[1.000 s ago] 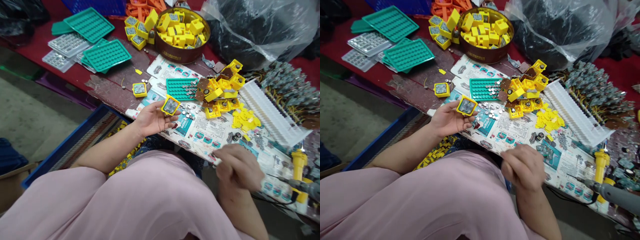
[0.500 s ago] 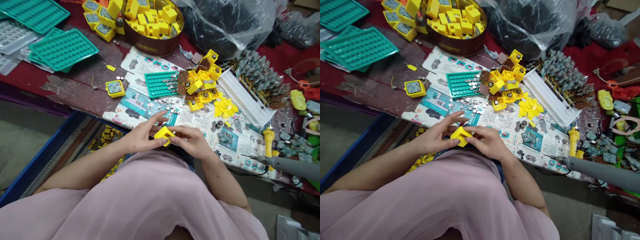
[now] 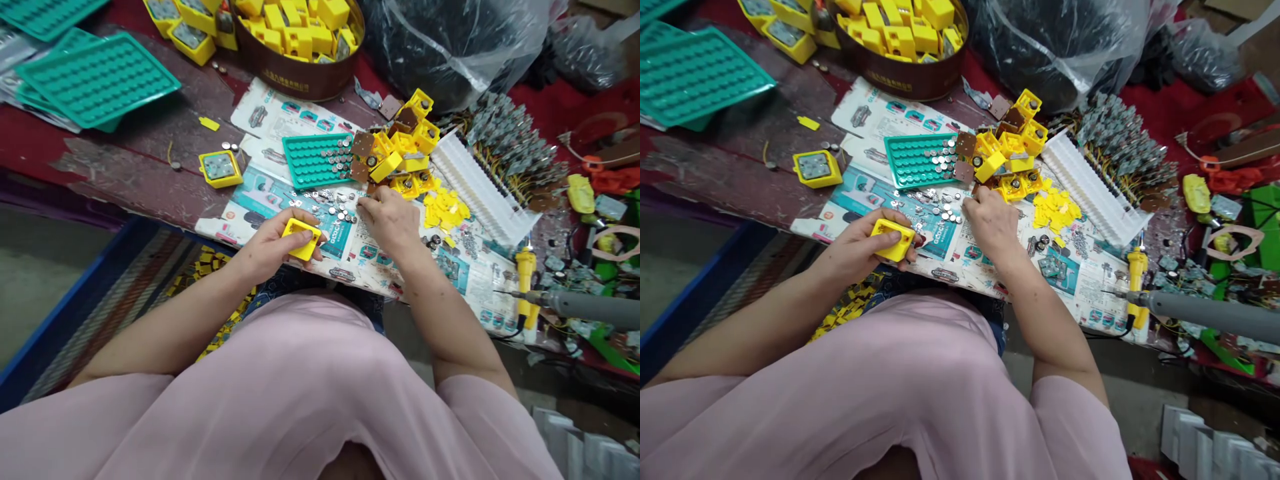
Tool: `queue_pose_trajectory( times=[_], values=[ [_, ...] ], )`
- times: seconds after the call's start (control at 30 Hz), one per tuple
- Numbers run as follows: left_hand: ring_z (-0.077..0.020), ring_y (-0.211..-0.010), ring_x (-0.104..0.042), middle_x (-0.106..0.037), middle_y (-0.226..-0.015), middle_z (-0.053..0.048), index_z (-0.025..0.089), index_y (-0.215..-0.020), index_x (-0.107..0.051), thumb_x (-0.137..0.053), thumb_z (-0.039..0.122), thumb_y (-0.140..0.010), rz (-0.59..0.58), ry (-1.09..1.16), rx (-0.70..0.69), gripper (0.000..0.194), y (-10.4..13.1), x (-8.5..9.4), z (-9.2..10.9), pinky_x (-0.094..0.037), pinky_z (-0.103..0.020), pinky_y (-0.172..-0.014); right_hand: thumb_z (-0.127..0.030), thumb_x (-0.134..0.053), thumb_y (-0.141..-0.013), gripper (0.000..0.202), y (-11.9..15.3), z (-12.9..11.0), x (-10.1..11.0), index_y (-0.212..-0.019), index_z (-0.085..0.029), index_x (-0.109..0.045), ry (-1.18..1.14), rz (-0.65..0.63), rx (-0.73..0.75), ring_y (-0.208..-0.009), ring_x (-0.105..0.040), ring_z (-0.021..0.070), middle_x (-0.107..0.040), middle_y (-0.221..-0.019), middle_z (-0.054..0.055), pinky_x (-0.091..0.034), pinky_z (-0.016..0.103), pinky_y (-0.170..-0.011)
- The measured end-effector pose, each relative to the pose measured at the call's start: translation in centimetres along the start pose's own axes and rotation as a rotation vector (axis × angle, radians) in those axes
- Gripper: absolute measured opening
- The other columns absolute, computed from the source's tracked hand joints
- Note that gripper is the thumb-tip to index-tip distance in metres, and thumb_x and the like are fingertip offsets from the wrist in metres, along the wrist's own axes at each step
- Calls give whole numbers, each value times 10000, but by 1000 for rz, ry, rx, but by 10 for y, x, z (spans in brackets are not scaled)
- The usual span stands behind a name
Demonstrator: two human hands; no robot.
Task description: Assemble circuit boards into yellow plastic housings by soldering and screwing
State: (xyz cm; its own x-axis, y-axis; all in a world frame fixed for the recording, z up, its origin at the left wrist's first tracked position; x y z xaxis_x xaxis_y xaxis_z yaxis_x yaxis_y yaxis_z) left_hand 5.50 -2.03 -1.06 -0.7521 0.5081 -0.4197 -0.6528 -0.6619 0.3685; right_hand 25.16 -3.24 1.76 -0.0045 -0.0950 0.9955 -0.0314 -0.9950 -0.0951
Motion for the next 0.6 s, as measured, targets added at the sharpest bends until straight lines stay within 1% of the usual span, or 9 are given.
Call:
queue_pose_trajectory(
  times=[0.1,0.2,0.23,0.3,0.37,0.43,0.5,0.57,0.6],
  values=[
    [-166,-654,-675,-696,-843,-11,204,-947,-504,-776,384,-710,-10,-10,-8,403,-2,0,-2,-512,-236,-496,-296,-504,-945,244,-4,-4,0,-912,-221,-734,11,-56,-5,-817,-545,200,-698,-994,100,-153,332,-561],
    [-167,-682,-679,-694,-874,-13,210,-974,-494,-757,399,-725,-12,-17,-14,409,-4,2,-5,-504,-226,-500,-306,-541,-935,207,-2,-2,0,-930,-206,-723,-17,-80,-25,-836,-584,205,-714,-1030,97,-180,326,-555],
    [-168,-698,-682,-691,-892,-14,211,-998,-494,-745,405,-733,-19,-12,-12,414,-5,2,-7,-509,-227,-509,-303,-547,-935,197,0,-1,0,-940,-203,-717,-49,-57,-24,-838,-598,202,-722,-1022,92,-213,319,-556],
    [-178,-757,-692,-677,-947,-18,215,-1082,-494,-731,394,-727,-55,8,0,462,-6,0,-8,-533,-238,-546,-290,-554,-936,175,6,1,5,-941,-198,-703,-178,44,-8,-810,-624,182,-741,-969,72,-318,299,-583],
    [-196,-844,-700,-655,-1016,-25,224,-1189,-476,-744,328,-683,-101,10,11,582,-5,-4,-8,-567,-263,-618,-279,-577,-932,143,16,2,11,-918,-198,-693,-377,166,6,-737,-640,147,-751,-894,39,-416,279,-632],
    [-213,-922,-700,-632,-1059,-28,233,-1273,-441,-758,250,-642,-122,-26,17,706,-5,-8,-6,-584,-287,-697,-288,-604,-925,125,26,3,17,-895,-202,-690,-579,233,6,-657,-643,116,-749,-835,9,-472,260,-635],
    [-228,-964,-701,-625,-1049,-26,232,-1306,-412,-759,224,-640,-122,-76,29,751,-4,-12,-4,-585,-299,-738,-307,-619,-925,128,35,0,21,-901,-208,-697,-724,235,-5,-618,-653,103,-745,-809,-7,-499,246,-604],
    [-238,-966,-707,-634,-1018,-24,224,-1287,-396,-754,239,-658,-129,-105,52,725,-5,-16,-4,-582,-304,-733,-309,-624,-928,127,43,-8,26,-917,-216,-710,-798,213,17,-618,-672,103,-750,-808,-8,-522,239,-590],
    [-232,-932,-712,-644,-995,-21,223,-1257,-395,-752,248,-662,-141,-118,60,694,-5,-18,-5,-579,-298,-709,-299,-625,-929,120,46,-13,30,-920,-222,-716,-804,207,46,-631,-682,106,-754,-811,-6,-533,238,-596]
  ],
)
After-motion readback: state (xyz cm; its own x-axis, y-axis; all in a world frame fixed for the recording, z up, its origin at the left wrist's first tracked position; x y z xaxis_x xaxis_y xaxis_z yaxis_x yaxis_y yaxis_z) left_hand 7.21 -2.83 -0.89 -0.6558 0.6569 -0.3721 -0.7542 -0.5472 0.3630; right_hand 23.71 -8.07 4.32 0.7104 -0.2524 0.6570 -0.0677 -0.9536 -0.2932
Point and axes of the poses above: each hand's wrist, its own y-axis away from the middle knuckle, its own x-axis out of the back of the hand, z = x × y, the point moved 6 cm from there along -y, towards the middle knuckle
